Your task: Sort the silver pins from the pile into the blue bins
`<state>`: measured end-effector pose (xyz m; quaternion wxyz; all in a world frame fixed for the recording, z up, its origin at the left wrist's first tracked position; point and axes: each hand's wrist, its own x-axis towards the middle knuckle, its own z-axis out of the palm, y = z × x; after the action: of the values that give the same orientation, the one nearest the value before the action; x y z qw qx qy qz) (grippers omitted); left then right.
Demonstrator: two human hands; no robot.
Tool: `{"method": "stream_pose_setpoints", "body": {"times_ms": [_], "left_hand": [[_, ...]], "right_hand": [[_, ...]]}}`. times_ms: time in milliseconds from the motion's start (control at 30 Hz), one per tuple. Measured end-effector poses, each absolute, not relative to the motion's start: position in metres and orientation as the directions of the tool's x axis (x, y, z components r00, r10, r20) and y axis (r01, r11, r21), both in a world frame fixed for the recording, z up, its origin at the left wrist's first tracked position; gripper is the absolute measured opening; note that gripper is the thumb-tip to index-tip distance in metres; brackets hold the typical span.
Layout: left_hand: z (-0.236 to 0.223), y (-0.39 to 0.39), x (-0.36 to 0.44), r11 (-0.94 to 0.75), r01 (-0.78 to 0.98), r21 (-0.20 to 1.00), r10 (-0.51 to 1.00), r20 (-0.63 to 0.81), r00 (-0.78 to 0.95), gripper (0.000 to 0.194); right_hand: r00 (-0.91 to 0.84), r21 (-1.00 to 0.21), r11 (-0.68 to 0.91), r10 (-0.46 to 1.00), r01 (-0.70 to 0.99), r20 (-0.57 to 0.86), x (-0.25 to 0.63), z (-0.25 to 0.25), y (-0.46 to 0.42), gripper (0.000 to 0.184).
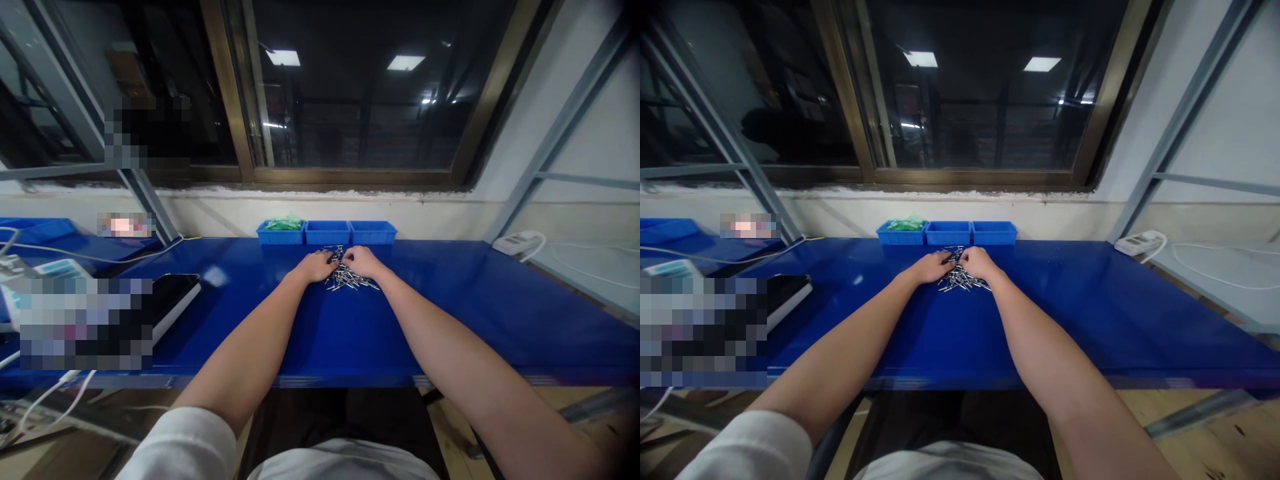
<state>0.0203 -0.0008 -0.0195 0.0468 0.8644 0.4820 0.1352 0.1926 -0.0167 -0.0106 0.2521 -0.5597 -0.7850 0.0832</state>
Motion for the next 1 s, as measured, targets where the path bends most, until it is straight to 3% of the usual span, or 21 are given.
{"method": "stream_pose_setpoints", "body": {"times_ms": [167,333,433,633,800,1000], "left_hand": [[-0.016,-0.003,0.022,-0.512,0.829,0.225,0.855,0.220,0.469,0.052],[-0.004,-0.011,0.024,-0.550,0.814,0.189,0.806,0.375,0.458,0.038],[0.001,-0.016,0.025,-0.615,0.775,0.148,0.751,0.411,0.517,0.029],[0.003,-0.018,0.024,-0.611,0.780,0.138,0.748,0.426,0.510,0.036],[0.004,-0.019,0.025,-0.599,0.787,0.150,0.761,0.411,0.501,0.037],[0.005,-0.022,0.026,-0.590,0.763,0.266,0.773,0.459,0.438,0.041]], "right_hand": [[-0.184,-0.476,0.334,0.924,0.814,0.334,0.194,-0.007,-0.019,0.016],[-0.087,-0.575,0.328,0.910,0.749,0.406,0.195,-0.004,-0.013,0.016],[-0.073,-0.656,0.373,0.897,0.656,0.437,0.196,-0.007,-0.005,0.016],[-0.080,-0.844,0.391,0.917,0.367,0.390,0.194,-0.010,-0.005,0.013],[-0.096,-0.870,0.417,0.909,0.263,0.406,0.193,-0.004,-0.015,0.015],[-0.012,-0.896,0.346,0.934,0.278,0.357,0.199,0.000,-0.015,0.030]]}}
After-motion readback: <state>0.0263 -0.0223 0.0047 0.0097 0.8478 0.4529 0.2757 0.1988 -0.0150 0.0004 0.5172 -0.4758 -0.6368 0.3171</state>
